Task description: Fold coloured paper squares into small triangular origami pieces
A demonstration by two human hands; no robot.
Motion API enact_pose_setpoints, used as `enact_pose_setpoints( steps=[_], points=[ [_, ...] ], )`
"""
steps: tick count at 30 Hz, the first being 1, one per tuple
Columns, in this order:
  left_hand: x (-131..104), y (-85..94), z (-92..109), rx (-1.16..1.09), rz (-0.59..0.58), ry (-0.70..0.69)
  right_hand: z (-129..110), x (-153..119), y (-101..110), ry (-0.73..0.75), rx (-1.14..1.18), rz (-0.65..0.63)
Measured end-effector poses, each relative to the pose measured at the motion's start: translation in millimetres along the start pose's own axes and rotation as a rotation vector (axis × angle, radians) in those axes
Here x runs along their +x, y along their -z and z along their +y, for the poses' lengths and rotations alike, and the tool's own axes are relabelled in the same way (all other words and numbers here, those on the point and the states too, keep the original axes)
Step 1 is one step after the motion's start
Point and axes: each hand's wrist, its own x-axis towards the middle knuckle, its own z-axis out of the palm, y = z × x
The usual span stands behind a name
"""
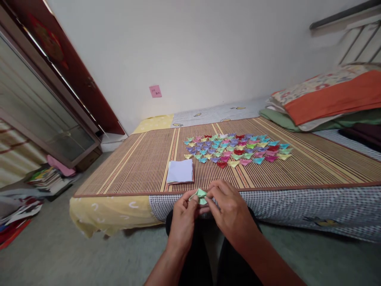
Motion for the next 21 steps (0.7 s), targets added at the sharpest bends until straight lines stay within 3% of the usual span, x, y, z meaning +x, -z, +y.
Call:
enact_pose_setpoints(
  steps=[10,21],
  points=[
    [-2.4,0.3,5.7,0.177,-0.134,-0.010,3.5,2.1,0.0,0.013,-0.012,-0.087],
    [-4.2,2.2,6.7,0.215,-0.149,-0.003,7.4,3.0,3.4,0.095,-0.060,-0.083]
  ],
)
